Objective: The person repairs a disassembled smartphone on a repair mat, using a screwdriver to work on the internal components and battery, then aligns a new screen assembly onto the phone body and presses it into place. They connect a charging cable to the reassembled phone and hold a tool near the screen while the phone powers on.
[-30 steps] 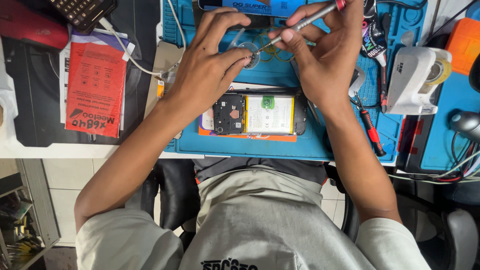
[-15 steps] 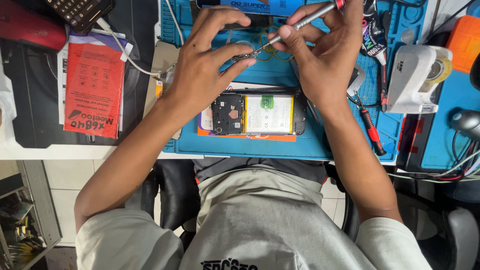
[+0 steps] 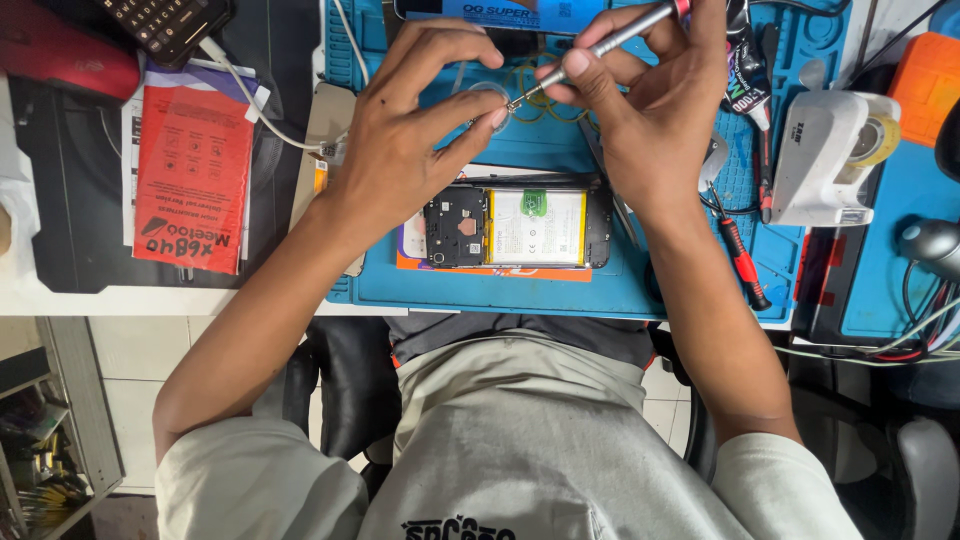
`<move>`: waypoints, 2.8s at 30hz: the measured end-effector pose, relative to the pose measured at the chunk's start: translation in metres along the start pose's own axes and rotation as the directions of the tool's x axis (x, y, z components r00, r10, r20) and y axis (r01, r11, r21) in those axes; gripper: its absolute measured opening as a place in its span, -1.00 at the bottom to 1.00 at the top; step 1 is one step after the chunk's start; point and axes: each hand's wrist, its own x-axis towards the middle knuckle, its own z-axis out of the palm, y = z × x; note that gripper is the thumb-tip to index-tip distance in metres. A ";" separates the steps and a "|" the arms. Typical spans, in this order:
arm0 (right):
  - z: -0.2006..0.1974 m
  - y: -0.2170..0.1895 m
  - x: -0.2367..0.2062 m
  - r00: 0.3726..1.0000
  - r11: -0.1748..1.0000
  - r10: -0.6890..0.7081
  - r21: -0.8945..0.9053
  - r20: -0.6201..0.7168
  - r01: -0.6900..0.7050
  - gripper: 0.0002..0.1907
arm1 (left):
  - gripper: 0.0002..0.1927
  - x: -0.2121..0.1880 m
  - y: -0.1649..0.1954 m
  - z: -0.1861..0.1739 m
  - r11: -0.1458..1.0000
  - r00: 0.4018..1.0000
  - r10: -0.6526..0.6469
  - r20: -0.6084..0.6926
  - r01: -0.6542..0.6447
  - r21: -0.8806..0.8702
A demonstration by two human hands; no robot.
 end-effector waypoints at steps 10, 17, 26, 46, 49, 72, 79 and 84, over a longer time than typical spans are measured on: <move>0.007 -0.020 -0.026 0.970 0.977 -0.178 0.091 -0.165 0.195 -0.16 | -0.87 0.007 0.033 -0.009 0.920 0.975 -0.199 -0.099 0.151 -0.361; 0.006 -0.034 -0.037 0.956 0.978 -0.196 0.025 -0.221 0.206 -0.02 | -0.84 0.011 0.044 -0.013 0.956 0.988 -0.057 -0.141 0.014 -0.294; -0.002 -0.039 -0.060 0.952 0.976 -0.198 -0.137 -0.235 0.169 0.03 | -0.81 0.011 0.052 -0.009 0.957 0.988 -0.035 -0.151 -0.010 -0.289; 0.013 -0.018 -0.056 0.773 0.736 -0.278 -0.391 0.570 0.553 -0.26 | -0.20 -0.067 0.059 -0.019 0.958 0.949 -0.283 0.139 0.271 0.098; 0.012 -0.011 -0.057 0.781 0.752 -0.251 -0.393 0.572 0.529 -0.29 | -0.17 -0.075 0.057 -0.014 0.956 0.941 -0.288 0.176 0.273 0.105; 0.023 -0.027 -0.052 0.811 0.764 -0.253 -0.405 0.528 0.502 -0.65 | -0.25 -0.074 0.053 -0.014 0.960 0.939 -0.278 0.201 0.264 0.096; 0.029 -0.026 -0.044 0.694 0.470 -0.461 -0.511 0.553 0.719 -0.67 | -0.24 -0.072 0.055 -0.016 0.961 0.943 -0.273 0.189 0.258 0.100; 0.030 -0.029 -0.041 0.697 0.541 -0.493 -0.444 0.520 0.714 -0.60 | -0.20 -0.068 0.055 -0.018 0.961 0.943 -0.275 0.190 0.262 0.091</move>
